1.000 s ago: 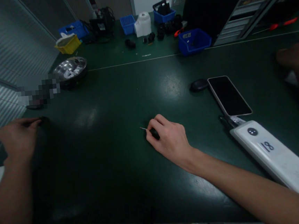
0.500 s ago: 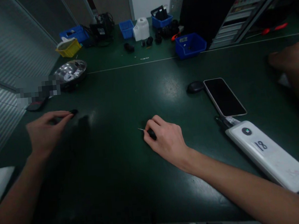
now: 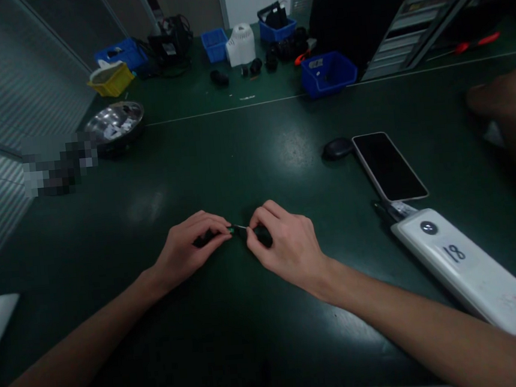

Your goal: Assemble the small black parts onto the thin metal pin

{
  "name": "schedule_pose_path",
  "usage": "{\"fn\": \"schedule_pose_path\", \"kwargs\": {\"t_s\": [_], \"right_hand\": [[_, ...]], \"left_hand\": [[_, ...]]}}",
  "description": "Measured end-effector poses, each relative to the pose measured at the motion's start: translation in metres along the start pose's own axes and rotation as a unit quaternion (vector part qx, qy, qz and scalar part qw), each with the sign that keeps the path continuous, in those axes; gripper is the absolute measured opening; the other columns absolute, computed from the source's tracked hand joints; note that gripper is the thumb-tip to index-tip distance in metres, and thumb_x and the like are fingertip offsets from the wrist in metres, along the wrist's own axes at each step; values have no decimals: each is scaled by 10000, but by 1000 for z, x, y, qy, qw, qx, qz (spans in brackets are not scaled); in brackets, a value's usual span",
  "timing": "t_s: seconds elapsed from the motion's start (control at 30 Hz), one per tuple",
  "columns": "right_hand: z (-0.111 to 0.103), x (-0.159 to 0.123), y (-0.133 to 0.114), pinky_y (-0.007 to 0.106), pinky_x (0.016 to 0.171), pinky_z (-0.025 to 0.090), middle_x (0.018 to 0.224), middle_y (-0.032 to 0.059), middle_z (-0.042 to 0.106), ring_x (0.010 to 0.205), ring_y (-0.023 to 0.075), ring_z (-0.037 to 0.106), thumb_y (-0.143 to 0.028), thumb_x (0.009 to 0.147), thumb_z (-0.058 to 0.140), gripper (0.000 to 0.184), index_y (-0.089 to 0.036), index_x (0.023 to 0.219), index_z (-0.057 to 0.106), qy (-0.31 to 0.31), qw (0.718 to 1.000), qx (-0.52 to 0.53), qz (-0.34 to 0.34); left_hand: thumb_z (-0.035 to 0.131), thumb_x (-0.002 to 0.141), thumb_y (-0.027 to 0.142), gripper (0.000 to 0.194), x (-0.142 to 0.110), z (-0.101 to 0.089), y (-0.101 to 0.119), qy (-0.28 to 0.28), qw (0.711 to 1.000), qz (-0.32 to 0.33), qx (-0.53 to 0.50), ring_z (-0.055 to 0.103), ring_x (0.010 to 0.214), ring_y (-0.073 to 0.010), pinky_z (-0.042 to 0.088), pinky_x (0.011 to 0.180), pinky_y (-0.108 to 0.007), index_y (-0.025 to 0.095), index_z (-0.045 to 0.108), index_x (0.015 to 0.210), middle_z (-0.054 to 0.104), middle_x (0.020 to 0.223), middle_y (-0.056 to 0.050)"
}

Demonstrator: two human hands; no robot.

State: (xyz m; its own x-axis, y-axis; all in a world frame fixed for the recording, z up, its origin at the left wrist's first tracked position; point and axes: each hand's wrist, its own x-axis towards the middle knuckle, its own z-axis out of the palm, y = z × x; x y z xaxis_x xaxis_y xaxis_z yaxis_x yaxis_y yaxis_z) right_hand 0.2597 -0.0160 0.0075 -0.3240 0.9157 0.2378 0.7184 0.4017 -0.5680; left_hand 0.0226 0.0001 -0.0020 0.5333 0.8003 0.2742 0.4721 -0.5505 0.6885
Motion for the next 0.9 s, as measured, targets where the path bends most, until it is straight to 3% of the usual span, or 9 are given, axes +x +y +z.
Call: {"fn": "schedule_pose_path", "kwargs": {"t_s": [0.23, 0.37, 0.5, 0.77, 0.9], "right_hand": [[-1, 1, -1, 268, 632, 415, 903, 13, 621, 713, 130, 579, -299, 942, 560, 138, -199, 876, 628, -17, 1000, 11, -5], [1, 0, 0, 262, 619, 410, 907, 14, 616, 707, 126, 571, -307, 945, 560, 139, -203, 897, 640, -22, 1000, 5, -15], [1, 0, 0, 258, 612, 412, 900, 21, 612, 705, 126, 562, -303, 953, 554, 144, -201, 904, 643, -25, 999, 11, -23], [-2, 2, 0, 266, 646, 454, 898, 40, 619, 733, 137, 574, -282, 988, 524, 153, -195, 936, 639, -21, 995, 84, -49], [-2, 2, 0, 267, 650, 457, 907, 37, 610, 731, 134, 568, -274, 978, 537, 133, -193, 935, 633, -38, 995, 79, -52]], "left_hand": [[680, 936, 194, 237, -2, -1, -2, -1, 998, -61, 7, 586, 793, -139, 477, 702, -259, 202, 672, 1172, 649, 939, -38], [673, 945, 199, 269, -1, -2, -1, -8, 999, -39, 4, 623, 881, -157, 520, 769, -287, 202, 676, 1213, 682, 1031, -61], [646, 963, 190, 190, 0, -2, -1, 1, 1000, 3, -14, 662, 1017, -188, 553, 899, -345, 192, 721, 1137, 720, 1098, -77], [672, 946, 193, 153, 1, -3, -6, 28, 997, -1, -70, 713, 1003, -196, 590, 910, -355, 190, 753, 1077, 754, 1066, -75], [658, 955, 187, 161, 0, -3, -5, 20, 999, 4, -48, 702, 1007, -195, 588, 901, -353, 190, 750, 1087, 747, 1071, -78]]}}
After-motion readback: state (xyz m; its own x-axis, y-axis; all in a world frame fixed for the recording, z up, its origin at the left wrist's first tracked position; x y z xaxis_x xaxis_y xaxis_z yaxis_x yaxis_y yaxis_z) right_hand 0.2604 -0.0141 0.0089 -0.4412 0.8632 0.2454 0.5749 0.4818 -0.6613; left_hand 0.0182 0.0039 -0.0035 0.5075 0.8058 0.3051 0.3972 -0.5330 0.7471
